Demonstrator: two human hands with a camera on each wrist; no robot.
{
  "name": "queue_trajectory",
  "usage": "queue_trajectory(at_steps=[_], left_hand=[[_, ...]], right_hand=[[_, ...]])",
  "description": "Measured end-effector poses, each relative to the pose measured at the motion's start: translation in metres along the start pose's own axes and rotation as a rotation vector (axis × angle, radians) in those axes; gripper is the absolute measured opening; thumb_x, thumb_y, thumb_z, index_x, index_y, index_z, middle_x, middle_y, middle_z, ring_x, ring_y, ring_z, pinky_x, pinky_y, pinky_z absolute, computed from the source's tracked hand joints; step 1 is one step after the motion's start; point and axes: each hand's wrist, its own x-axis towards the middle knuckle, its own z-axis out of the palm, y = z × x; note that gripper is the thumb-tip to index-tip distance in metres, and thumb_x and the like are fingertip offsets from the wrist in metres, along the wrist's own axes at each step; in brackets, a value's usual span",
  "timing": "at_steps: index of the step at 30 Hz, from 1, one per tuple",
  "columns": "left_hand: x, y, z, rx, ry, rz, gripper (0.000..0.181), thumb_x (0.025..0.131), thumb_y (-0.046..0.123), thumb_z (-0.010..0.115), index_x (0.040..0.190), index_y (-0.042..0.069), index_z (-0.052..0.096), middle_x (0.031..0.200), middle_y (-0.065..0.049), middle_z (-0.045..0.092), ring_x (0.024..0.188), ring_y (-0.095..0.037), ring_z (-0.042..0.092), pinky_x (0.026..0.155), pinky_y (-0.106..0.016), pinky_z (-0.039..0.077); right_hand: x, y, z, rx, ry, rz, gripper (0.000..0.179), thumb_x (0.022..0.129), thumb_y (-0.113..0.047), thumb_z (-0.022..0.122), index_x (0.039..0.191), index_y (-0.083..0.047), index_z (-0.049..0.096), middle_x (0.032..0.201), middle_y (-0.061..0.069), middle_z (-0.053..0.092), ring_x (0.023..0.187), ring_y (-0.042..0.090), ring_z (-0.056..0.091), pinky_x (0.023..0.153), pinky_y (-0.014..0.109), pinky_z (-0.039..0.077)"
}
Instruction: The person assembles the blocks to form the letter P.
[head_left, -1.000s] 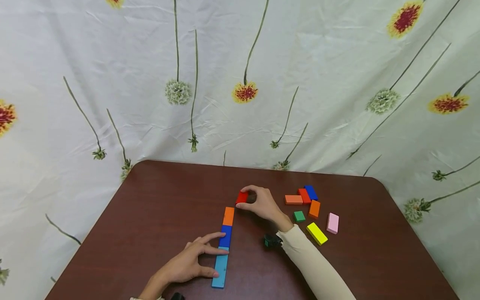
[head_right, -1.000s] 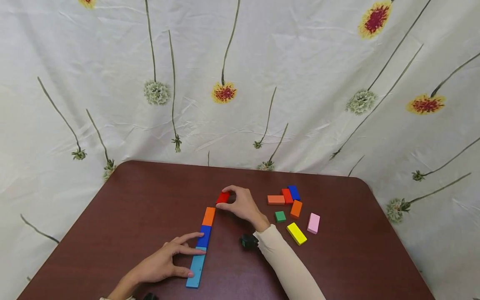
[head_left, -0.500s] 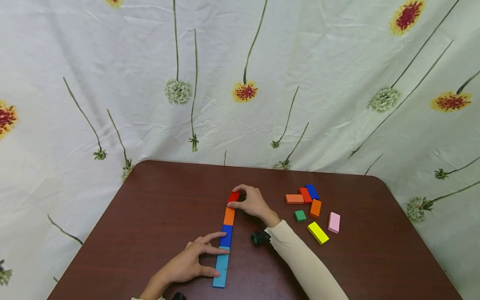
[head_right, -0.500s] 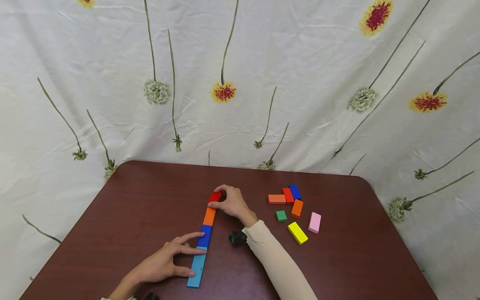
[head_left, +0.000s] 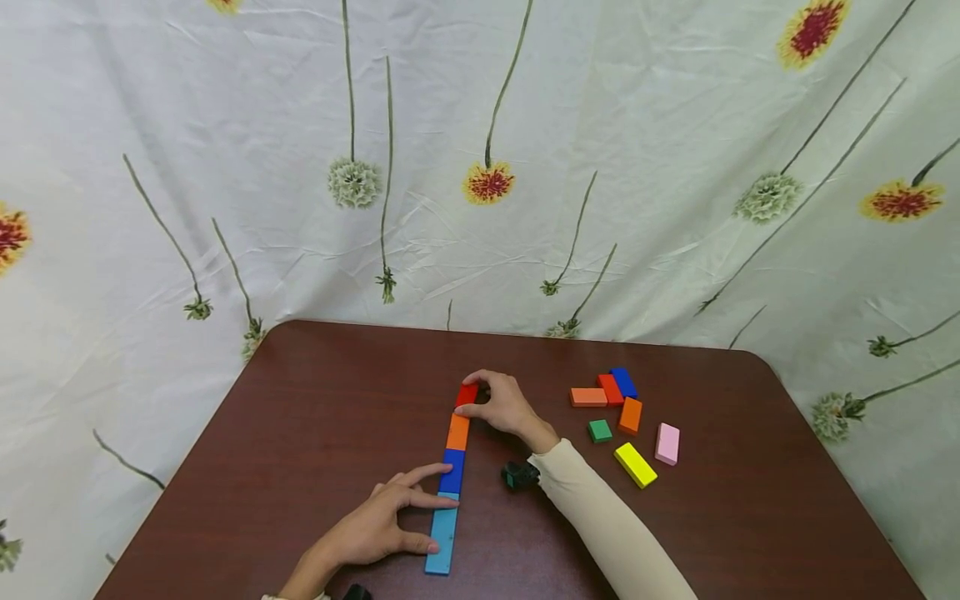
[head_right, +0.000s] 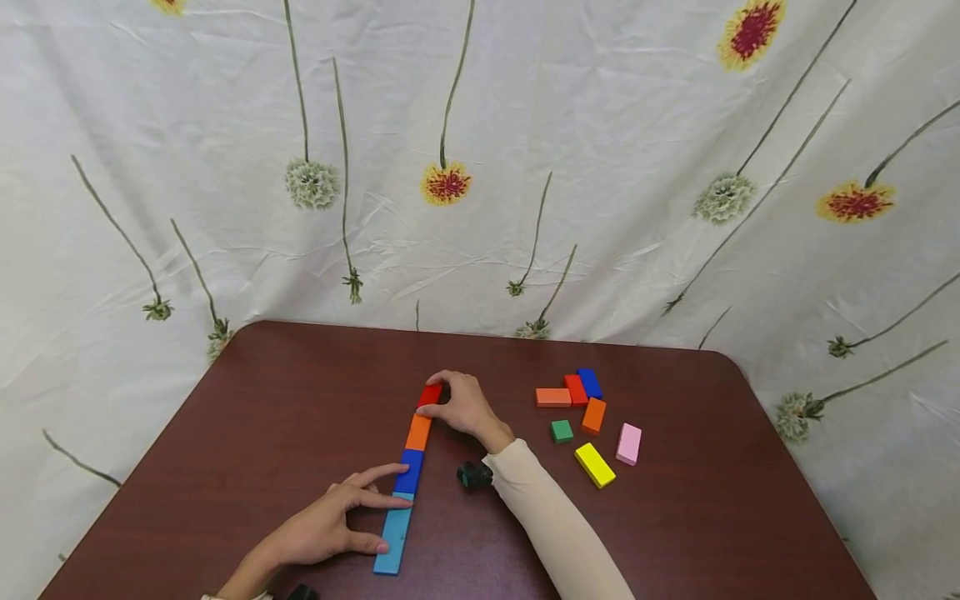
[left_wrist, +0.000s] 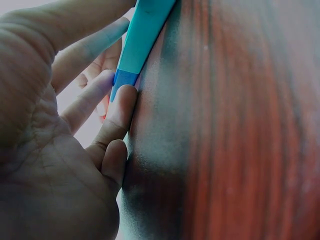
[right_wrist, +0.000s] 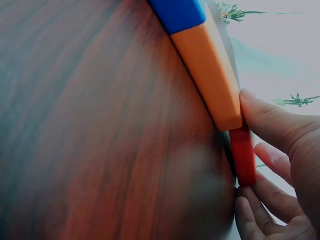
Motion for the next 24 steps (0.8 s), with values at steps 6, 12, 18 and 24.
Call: queue_trajectory(at_steps=[6, 12, 18, 24], left_hand=[[0.0004, -0.0020, -0.0004, -0.011, -0.002, -0.012, 0.049, 0.085, 0.046, 0.076, 0.130, 0.029, 0.069, 0.157, -0.005, 0.041, 0.138, -0.049, 0.036, 0.094, -0.079, 0.021], [0.0007, -0.0022, -0.0006, -0.021, -0.006, -0.020, 0.049, 0.085, 0.047, 0.076, 0.130, 0.030, 0.069, 0.157, -0.005, 0.041, 0.139, -0.047, 0.036, 0.094, -0.078, 0.022], [0.0004, -0.0011, -0.0010, -0.019, -0.003, -0.008, 0.049, 0.085, 0.047, 0.075, 0.131, 0.029, 0.069, 0.157, -0.005, 0.041, 0.138, -0.048, 0.037, 0.094, -0.079, 0.021], [0.0000, 0.0002, -0.0008, -0.006, 0.004, 0.007, 0.048, 0.085, 0.045, 0.076, 0.130, 0.028, 0.069, 0.156, -0.006, 0.042, 0.136, -0.048, 0.039, 0.093, -0.077, 0.024]], right_hand=[[0.0008, 0.0008, 0.0009, -0.014, -0.014, -0.019, 0.038, 0.092, -0.026, 0.075, 0.124, -0.007, 0.067, 0.116, 0.010, 0.069, 0.101, 0.023, 0.064, 0.090, 0.037, 0.053], [0.0014, 0.0011, 0.0011, -0.051, -0.019, -0.063, 0.029, 0.098, -0.018, 0.067, 0.124, -0.007, 0.067, 0.117, 0.011, 0.069, 0.103, 0.025, 0.063, 0.093, 0.041, 0.052], [0.0014, 0.0012, 0.0017, -0.059, -0.036, -0.087, 0.030, 0.098, -0.017, 0.066, 0.125, -0.005, 0.066, 0.119, 0.013, 0.068, 0.106, 0.027, 0.062, 0.095, 0.043, 0.050], [0.0004, -0.0005, 0.0000, -0.062, -0.079, -0.113, 0.037, 0.096, -0.022, 0.069, 0.129, -0.005, 0.064, 0.127, 0.013, 0.064, 0.112, 0.028, 0.059, 0.099, 0.045, 0.048]])
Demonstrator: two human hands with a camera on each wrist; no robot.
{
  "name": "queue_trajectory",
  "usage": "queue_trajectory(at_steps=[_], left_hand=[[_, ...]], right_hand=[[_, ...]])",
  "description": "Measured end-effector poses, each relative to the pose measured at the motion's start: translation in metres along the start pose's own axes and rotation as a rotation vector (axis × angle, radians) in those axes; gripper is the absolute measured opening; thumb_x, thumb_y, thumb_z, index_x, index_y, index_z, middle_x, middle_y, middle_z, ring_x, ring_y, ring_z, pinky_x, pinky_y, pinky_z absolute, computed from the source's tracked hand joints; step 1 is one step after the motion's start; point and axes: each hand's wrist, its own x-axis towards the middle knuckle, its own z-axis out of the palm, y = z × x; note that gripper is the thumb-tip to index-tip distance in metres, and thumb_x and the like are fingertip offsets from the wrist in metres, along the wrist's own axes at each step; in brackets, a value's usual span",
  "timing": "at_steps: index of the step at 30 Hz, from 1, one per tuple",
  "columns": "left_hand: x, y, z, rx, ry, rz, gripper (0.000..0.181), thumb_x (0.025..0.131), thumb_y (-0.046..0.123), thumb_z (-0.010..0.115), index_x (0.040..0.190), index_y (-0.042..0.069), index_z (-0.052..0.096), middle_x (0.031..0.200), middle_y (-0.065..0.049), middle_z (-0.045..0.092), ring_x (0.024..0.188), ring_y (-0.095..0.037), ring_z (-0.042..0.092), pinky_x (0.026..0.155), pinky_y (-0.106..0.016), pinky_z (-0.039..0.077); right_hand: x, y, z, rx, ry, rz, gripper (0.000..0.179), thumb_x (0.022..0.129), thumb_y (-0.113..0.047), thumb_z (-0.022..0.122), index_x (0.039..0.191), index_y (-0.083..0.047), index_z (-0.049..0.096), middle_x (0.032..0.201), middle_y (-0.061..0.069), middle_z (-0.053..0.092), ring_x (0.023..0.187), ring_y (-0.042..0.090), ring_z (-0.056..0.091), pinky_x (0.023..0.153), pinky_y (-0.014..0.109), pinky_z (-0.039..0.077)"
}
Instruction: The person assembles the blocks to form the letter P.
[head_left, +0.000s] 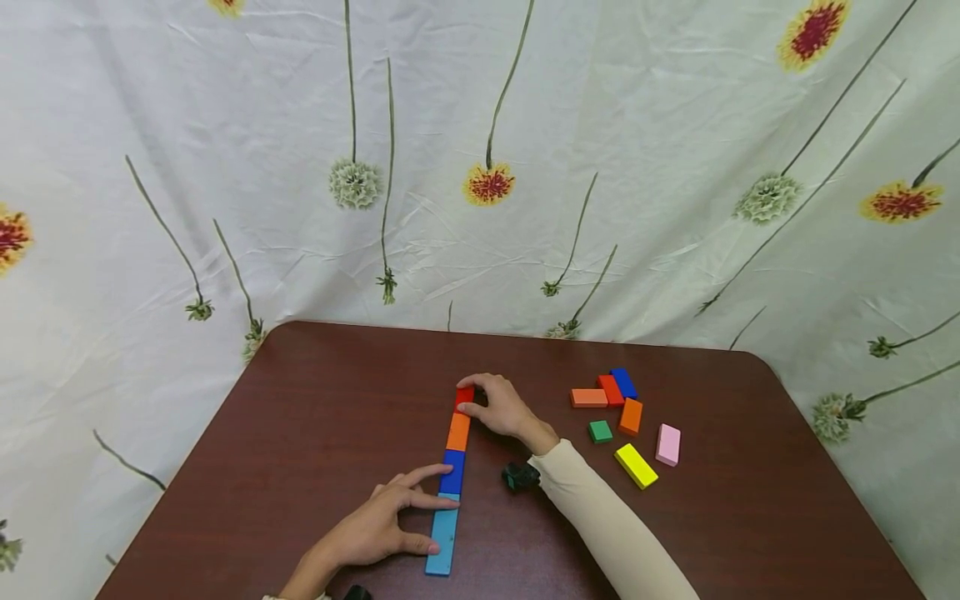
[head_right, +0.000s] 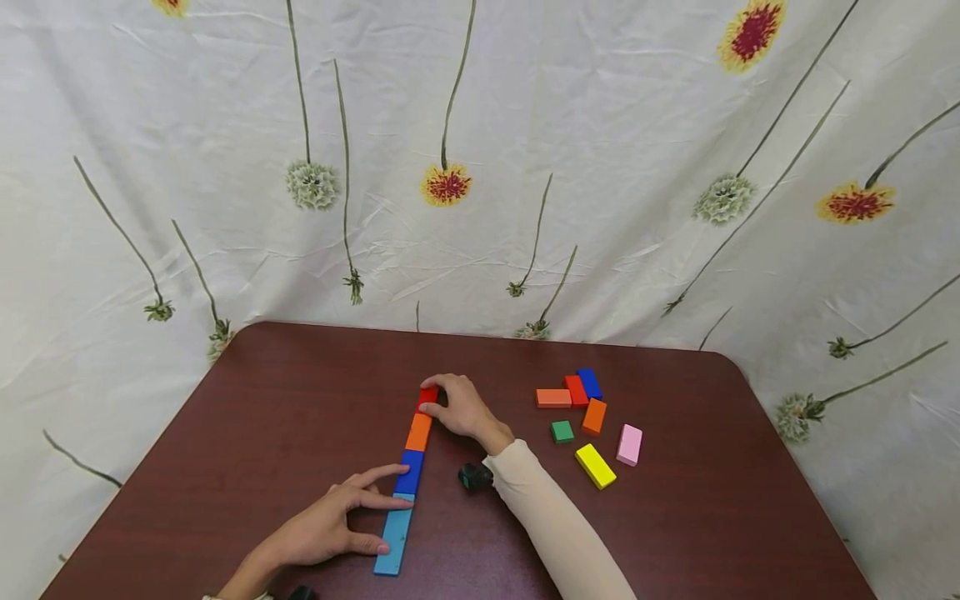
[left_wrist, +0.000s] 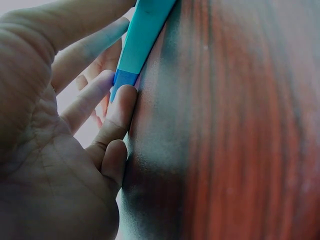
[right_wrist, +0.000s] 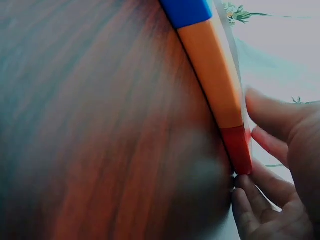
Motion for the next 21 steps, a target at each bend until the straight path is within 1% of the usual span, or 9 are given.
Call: queue_trajectory(at_steps=[3, 6, 12, 21], left_hand=[[-0.0001, 0.0001, 0.0001, 0.004, 0.002, -0.004, 0.048, 0.085, 0.046, 0.076, 0.130, 0.029, 0.070, 0.156, -0.005, 0.043, 0.136, -0.047, 0.039, 0.093, -0.075, 0.024], [-0.0002, 0.0004, -0.0003, 0.007, 0.003, -0.008, 0.049, 0.084, 0.046, 0.077, 0.129, 0.029, 0.070, 0.156, -0.004, 0.043, 0.136, -0.045, 0.039, 0.093, -0.074, 0.024], [-0.0002, 0.0022, -0.0007, 0.008, -0.005, 0.001, 0.049, 0.085, 0.045, 0.076, 0.130, 0.027, 0.069, 0.156, -0.005, 0.043, 0.136, -0.047, 0.037, 0.091, -0.074, 0.025], [0.0006, -0.0012, 0.0000, 0.004, -0.006, -0.018, 0.049, 0.085, 0.046, 0.076, 0.130, 0.029, 0.069, 0.157, -0.003, 0.041, 0.138, -0.044, 0.037, 0.093, -0.073, 0.024]], right_hand=[[-0.0011, -0.0012, -0.0014, 0.001, -0.031, 0.007, 0.045, 0.093, -0.026, 0.073, 0.132, -0.006, 0.062, 0.133, 0.014, 0.062, 0.118, 0.030, 0.055, 0.103, 0.047, 0.045], [-0.0017, -0.0023, -0.0026, 0.000, -0.050, 0.011, 0.050, 0.092, -0.029, 0.075, 0.134, -0.006, 0.061, 0.136, 0.014, 0.060, 0.121, 0.032, 0.053, 0.105, 0.048, 0.043], [-0.0015, -0.0022, -0.0020, 0.003, -0.060, 0.005, 0.050, 0.092, -0.027, 0.075, 0.135, -0.007, 0.060, 0.137, 0.014, 0.059, 0.123, 0.033, 0.051, 0.106, 0.048, 0.042], [-0.0022, -0.0011, -0.0004, -0.009, -0.062, 0.008, 0.050, 0.093, -0.028, 0.074, 0.136, -0.008, 0.059, 0.140, 0.014, 0.057, 0.126, 0.034, 0.049, 0.108, 0.049, 0.040]])
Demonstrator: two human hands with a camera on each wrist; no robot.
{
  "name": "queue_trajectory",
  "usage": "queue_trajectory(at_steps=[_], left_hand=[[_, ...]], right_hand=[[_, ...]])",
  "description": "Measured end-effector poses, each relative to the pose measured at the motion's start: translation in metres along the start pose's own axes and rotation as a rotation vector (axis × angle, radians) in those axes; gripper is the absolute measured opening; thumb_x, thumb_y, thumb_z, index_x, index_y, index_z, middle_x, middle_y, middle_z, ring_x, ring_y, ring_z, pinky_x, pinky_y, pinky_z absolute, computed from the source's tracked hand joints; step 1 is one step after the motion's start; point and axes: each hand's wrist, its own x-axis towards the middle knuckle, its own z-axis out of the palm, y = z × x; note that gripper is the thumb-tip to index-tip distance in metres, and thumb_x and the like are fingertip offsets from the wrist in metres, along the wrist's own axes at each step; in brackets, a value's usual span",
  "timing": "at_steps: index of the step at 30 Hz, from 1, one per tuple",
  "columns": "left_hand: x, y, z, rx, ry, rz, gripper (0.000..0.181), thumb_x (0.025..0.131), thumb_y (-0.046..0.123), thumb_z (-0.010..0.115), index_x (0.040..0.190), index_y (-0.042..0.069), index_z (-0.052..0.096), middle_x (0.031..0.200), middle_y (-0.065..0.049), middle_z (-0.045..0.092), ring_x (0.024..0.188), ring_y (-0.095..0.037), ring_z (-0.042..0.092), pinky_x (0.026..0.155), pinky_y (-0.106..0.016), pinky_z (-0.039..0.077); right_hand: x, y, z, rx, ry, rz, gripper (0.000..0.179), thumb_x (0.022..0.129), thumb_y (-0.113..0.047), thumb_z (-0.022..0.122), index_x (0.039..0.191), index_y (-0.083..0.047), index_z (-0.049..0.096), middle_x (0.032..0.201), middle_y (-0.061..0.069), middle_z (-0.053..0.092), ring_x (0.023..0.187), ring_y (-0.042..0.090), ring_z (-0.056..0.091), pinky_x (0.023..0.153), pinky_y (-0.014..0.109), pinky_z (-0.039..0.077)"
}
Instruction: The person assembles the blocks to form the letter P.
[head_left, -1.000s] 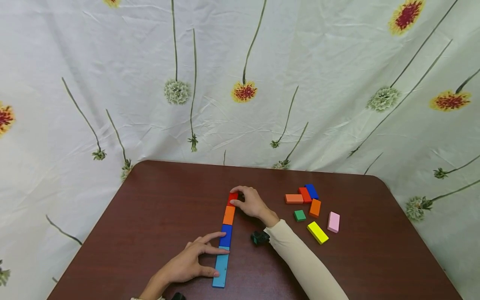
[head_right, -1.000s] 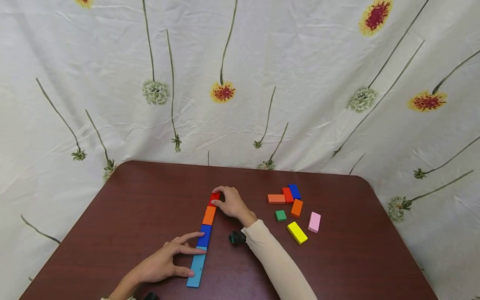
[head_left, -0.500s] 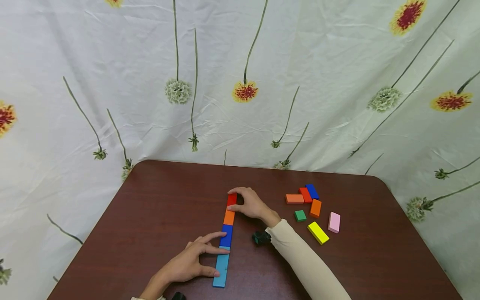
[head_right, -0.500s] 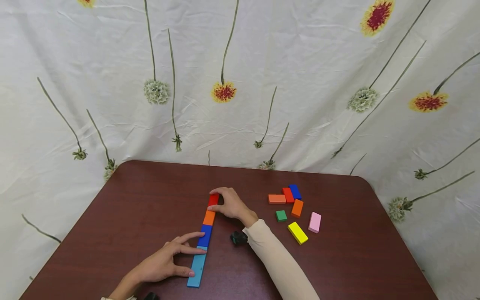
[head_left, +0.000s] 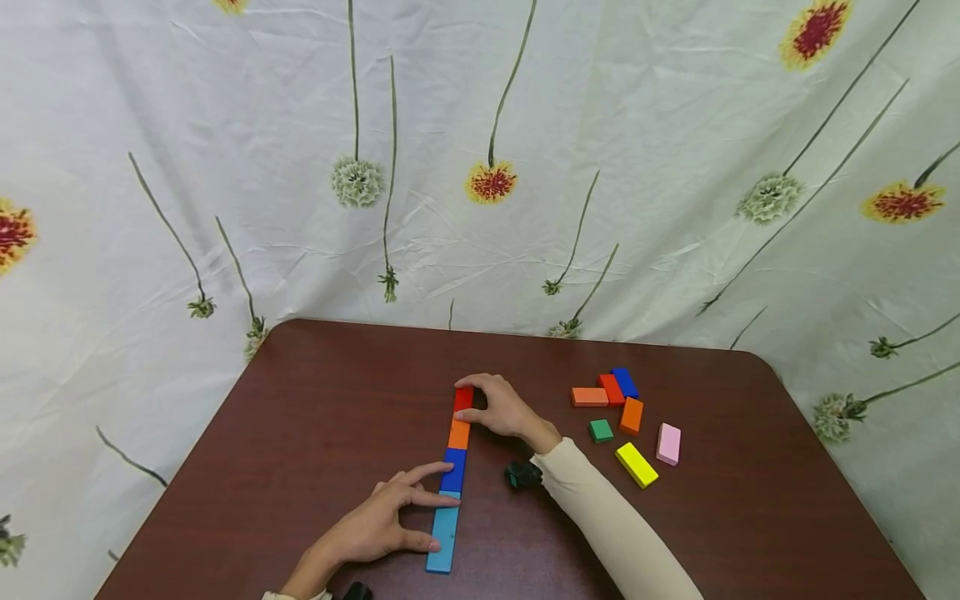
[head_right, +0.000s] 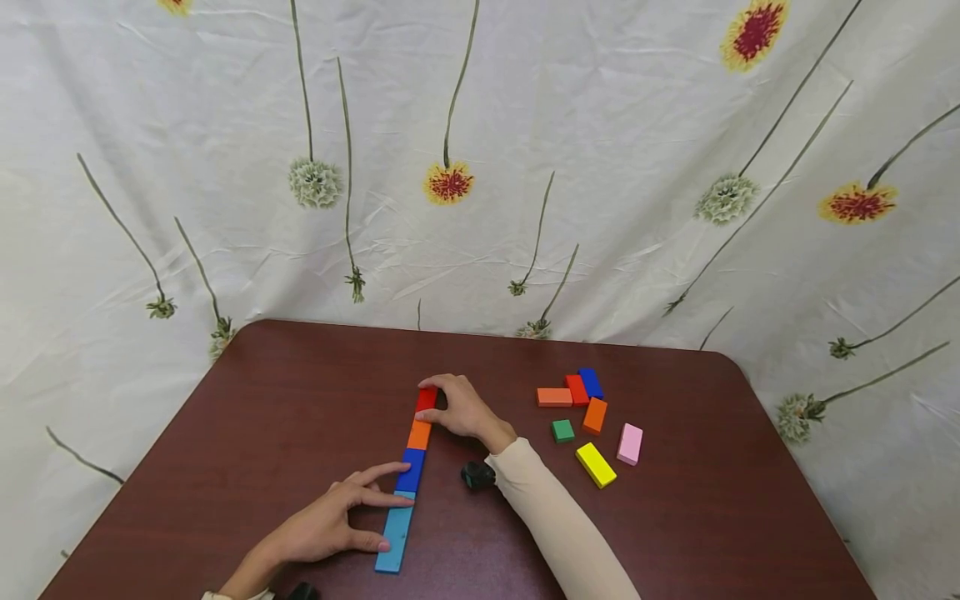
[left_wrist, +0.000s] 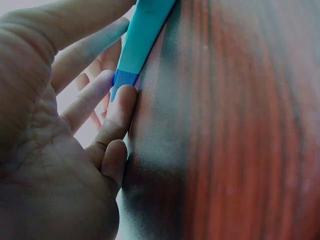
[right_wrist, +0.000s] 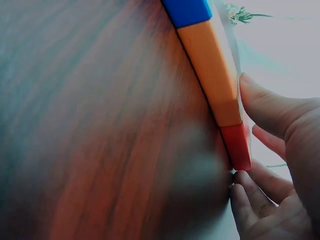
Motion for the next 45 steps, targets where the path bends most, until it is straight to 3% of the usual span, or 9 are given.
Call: queue_trajectory(at_steps=[8, 15, 19, 31, 36, 41, 45], left_hand=[[-0.001, 0.001, 0.001, 0.016, 0.007, 0.021, 0.049, 0.085, 0.047, 0.076, 0.130, 0.029, 0.069, 0.156, -0.004, 0.043, 0.136, -0.046, 0.039, 0.092, -0.071, 0.025], [-0.001, 0.000, 0.000, 0.033, 0.019, 0.018, 0.049, 0.084, 0.048, 0.076, 0.129, 0.030, 0.070, 0.156, -0.002, 0.043, 0.135, -0.043, 0.041, 0.093, -0.064, 0.027], [0.000, -0.001, 0.002, 0.031, 0.020, 0.011, 0.049, 0.083, 0.048, 0.077, 0.129, 0.030, 0.070, 0.156, -0.002, 0.043, 0.135, -0.042, 0.041, 0.092, -0.060, 0.027], [-0.002, 0.001, 0.002, 0.000, 0.028, 0.008, 0.050, 0.082, 0.048, 0.077, 0.129, 0.032, 0.070, 0.156, -0.001, 0.042, 0.138, -0.043, 0.037, 0.096, -0.071, 0.021], [-0.003, 0.000, 0.001, -0.014, 0.027, 0.002, 0.050, 0.082, 0.048, 0.078, 0.128, 0.032, 0.070, 0.156, 0.000, 0.042, 0.139, -0.045, 0.035, 0.097, -0.074, 0.018], [-0.003, 0.001, 0.001, -0.012, 0.029, 0.001, 0.049, 0.082, 0.047, 0.078, 0.128, 0.032, 0.070, 0.156, 0.000, 0.042, 0.139, -0.045, 0.034, 0.097, -0.074, 0.018], [-0.003, 0.002, 0.001, -0.012, 0.027, -0.001, 0.049, 0.082, 0.047, 0.078, 0.128, 0.032, 0.070, 0.156, 0.000, 0.042, 0.138, -0.045, 0.034, 0.098, -0.075, 0.017]], right_hand=[[-0.006, 0.004, -0.014, -0.019, 0.004, -0.026, 0.051, 0.093, -0.029, 0.073, 0.137, -0.008, 0.058, 0.141, 0.011, 0.056, 0.129, 0.031, 0.049, 0.112, 0.051, 0.036], [-0.031, 0.012, -0.042, -0.027, 0.026, -0.030, 0.046, 0.093, -0.025, 0.073, 0.134, -0.007, 0.061, 0.140, 0.011, 0.058, 0.129, 0.031, 0.051, 0.110, 0.053, 0.038], [-0.055, 0.020, -0.061, -0.020, 0.049, -0.022, 0.044, 0.092, -0.024, 0.074, 0.132, -0.007, 0.063, 0.138, 0.010, 0.059, 0.127, 0.031, 0.053, 0.108, 0.054, 0.039], [-0.141, 0.055, -0.099, 0.034, 0.148, 0.010, 0.044, 0.090, -0.022, 0.077, 0.128, -0.006, 0.064, 0.134, 0.013, 0.062, 0.122, 0.032, 0.059, 0.101, 0.056, 0.047], [-0.171, 0.068, -0.110, 0.028, 0.096, 0.033, 0.036, 0.090, -0.020, 0.076, 0.122, -0.008, 0.066, 0.127, 0.007, 0.064, 0.117, 0.031, 0.058, 0.099, 0.051, 0.049], [-0.191, 0.077, -0.118, 0.079, -0.016, 0.032, 0.034, 0.092, -0.014, 0.073, 0.124, -0.008, 0.064, 0.133, 0.014, 0.059, 0.118, 0.032, 0.054, 0.099, 0.036, 0.048], [-0.201, 0.079, -0.121, 0.080, -0.069, 0.054, 0.037, 0.090, -0.011, 0.074, 0.125, -0.009, 0.063, 0.138, 0.018, 0.055, 0.119, 0.034, 0.051, 0.095, 0.031, 0.048]])
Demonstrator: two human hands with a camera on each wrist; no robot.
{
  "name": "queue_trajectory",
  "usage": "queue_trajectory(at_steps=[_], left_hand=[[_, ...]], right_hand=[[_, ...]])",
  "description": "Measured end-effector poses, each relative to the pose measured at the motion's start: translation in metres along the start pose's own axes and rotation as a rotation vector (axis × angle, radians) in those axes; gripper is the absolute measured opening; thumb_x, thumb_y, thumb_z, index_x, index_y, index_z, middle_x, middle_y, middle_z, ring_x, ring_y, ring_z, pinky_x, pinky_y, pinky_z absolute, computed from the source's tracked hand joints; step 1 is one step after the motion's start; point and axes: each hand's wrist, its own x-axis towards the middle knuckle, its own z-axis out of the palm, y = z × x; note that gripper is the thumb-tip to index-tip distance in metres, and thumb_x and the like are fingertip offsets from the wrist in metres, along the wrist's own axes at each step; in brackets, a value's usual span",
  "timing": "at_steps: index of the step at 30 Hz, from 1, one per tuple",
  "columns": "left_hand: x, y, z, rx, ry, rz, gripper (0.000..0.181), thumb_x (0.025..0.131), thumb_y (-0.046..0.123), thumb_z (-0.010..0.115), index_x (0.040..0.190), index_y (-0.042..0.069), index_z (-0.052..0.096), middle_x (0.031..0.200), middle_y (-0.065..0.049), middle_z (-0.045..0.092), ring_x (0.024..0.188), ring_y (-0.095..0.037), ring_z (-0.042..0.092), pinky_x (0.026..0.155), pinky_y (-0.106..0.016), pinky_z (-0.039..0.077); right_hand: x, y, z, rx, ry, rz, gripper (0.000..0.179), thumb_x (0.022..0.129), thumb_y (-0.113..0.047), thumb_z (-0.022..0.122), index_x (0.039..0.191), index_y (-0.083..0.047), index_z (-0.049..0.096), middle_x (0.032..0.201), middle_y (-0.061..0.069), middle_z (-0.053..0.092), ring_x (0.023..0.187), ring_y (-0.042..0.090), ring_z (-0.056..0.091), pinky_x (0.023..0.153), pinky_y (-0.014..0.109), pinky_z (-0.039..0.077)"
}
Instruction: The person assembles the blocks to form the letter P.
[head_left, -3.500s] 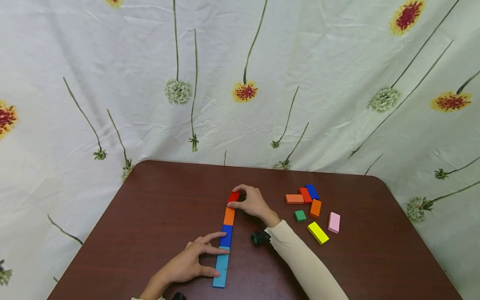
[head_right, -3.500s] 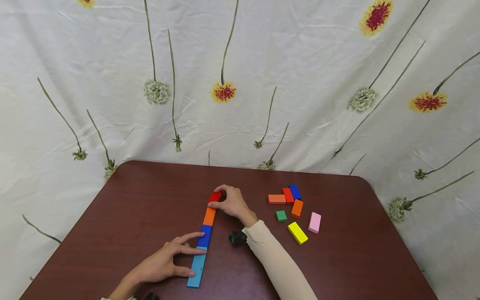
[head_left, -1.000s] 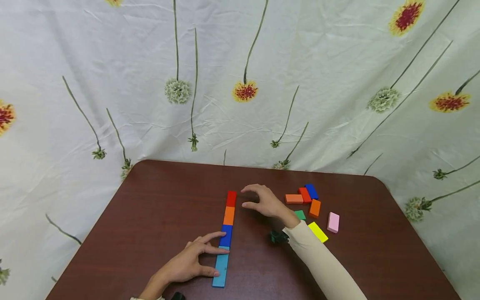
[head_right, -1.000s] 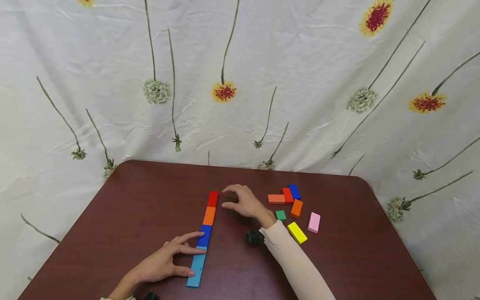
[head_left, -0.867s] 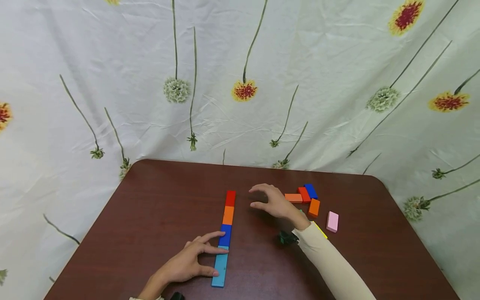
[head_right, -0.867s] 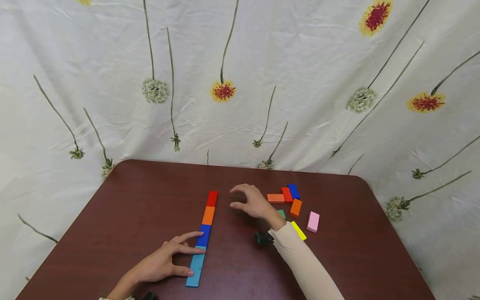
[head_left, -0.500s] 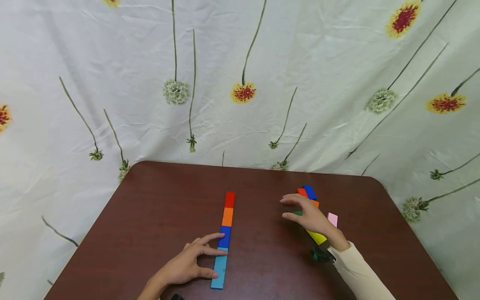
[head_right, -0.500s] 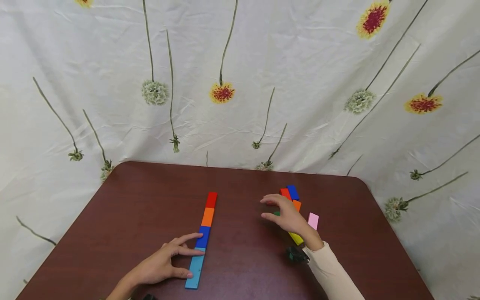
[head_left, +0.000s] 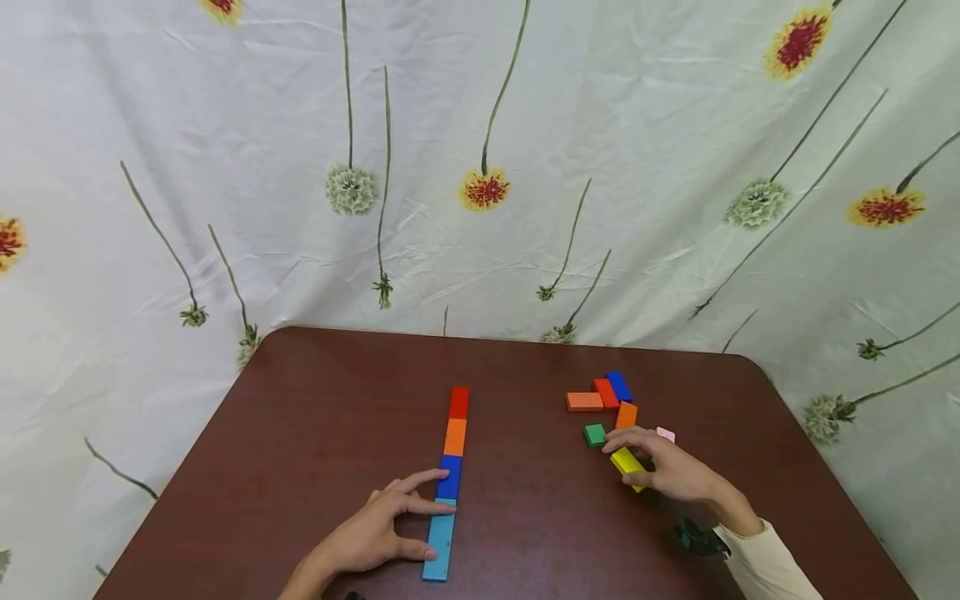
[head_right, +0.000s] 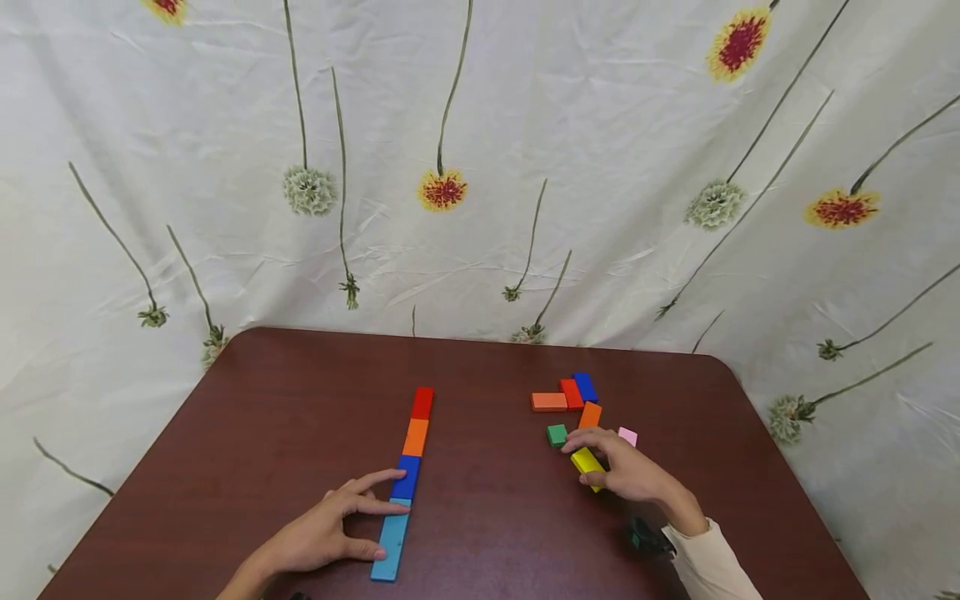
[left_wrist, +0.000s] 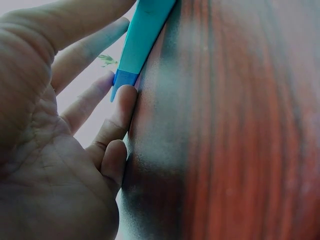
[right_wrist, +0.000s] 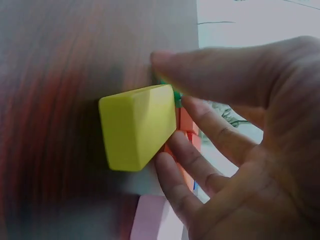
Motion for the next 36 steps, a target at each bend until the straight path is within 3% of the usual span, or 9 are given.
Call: queue_trajectory(at_steps=[5, 10, 17, 20, 25, 32, 36], left_hand=[[0.000, 0.000, 0.001, 0.017, 0.007, 0.008, 0.048, 0.082, 0.047, 0.078, 0.128, 0.033, 0.070, 0.156, 0.000, 0.042, 0.138, -0.044, 0.036, 0.097, -0.071, 0.020], [0.001, 0.000, 0.001, 0.016, 0.000, 0.012, 0.049, 0.082, 0.048, 0.078, 0.128, 0.033, 0.070, 0.156, -0.001, 0.042, 0.138, -0.044, 0.036, 0.097, -0.072, 0.020], [0.002, 0.000, 0.001, 0.023, -0.001, 0.010, 0.049, 0.082, 0.049, 0.077, 0.128, 0.033, 0.070, 0.156, 0.000, 0.042, 0.137, -0.042, 0.036, 0.098, -0.070, 0.021], [0.002, 0.000, 0.001, 0.025, 0.002, 0.015, 0.049, 0.082, 0.049, 0.077, 0.128, 0.032, 0.070, 0.156, 0.000, 0.043, 0.137, -0.043, 0.036, 0.098, -0.070, 0.021], [0.002, -0.002, 0.000, 0.019, 0.003, 0.012, 0.049, 0.082, 0.048, 0.078, 0.128, 0.032, 0.070, 0.156, -0.001, 0.042, 0.137, -0.044, 0.036, 0.097, -0.073, 0.020], [0.002, -0.002, 0.001, 0.005, -0.006, 0.007, 0.049, 0.082, 0.048, 0.078, 0.128, 0.032, 0.070, 0.156, -0.002, 0.042, 0.138, -0.046, 0.035, 0.098, -0.076, 0.017], [0.002, -0.002, 0.001, 0.009, -0.003, 0.005, 0.049, 0.082, 0.048, 0.078, 0.128, 0.032, 0.070, 0.156, -0.001, 0.042, 0.138, -0.047, 0.035, 0.098, -0.077, 0.017]], right_hand=[[-0.004, 0.003, -0.002, -0.016, -0.023, 0.045, 0.041, 0.088, -0.007, 0.075, 0.127, -0.011, 0.061, 0.141, 0.019, 0.053, 0.124, 0.041, 0.050, 0.097, 0.035, 0.048], [-0.008, 0.004, -0.005, -0.034, -0.050, 0.082, 0.042, 0.086, -0.008, 0.077, 0.125, -0.012, 0.062, 0.139, 0.018, 0.055, 0.120, 0.039, 0.053, 0.097, 0.034, 0.048], [-0.016, 0.004, -0.007, -0.045, -0.079, 0.053, 0.052, 0.081, -0.005, 0.080, 0.128, -0.009, 0.059, 0.142, 0.023, 0.050, 0.115, 0.037, 0.053, 0.091, 0.032, 0.053], [-0.018, 0.005, -0.006, -0.056, -0.078, 0.026, 0.053, 0.081, -0.002, 0.080, 0.129, -0.006, 0.057, 0.139, 0.023, 0.051, 0.110, 0.031, 0.055, 0.088, 0.030, 0.054], [-0.016, 0.005, -0.006, -0.084, -0.042, 0.029, 0.050, 0.083, -0.009, 0.081, 0.127, -0.005, 0.058, 0.127, 0.015, 0.060, 0.099, 0.017, 0.058, 0.086, 0.031, 0.055], [-0.003, -0.002, -0.007, -0.162, 0.073, 0.023, 0.050, 0.085, -0.024, 0.081, 0.128, -0.011, 0.060, 0.121, 0.006, 0.061, 0.099, 0.023, 0.059, 0.082, 0.040, 0.055], [0.012, -0.009, -0.005, -0.183, 0.125, -0.010, 0.050, 0.086, -0.028, 0.081, 0.129, -0.015, 0.061, 0.126, 0.003, 0.061, 0.107, 0.022, 0.060, 0.092, 0.048, 0.054]])
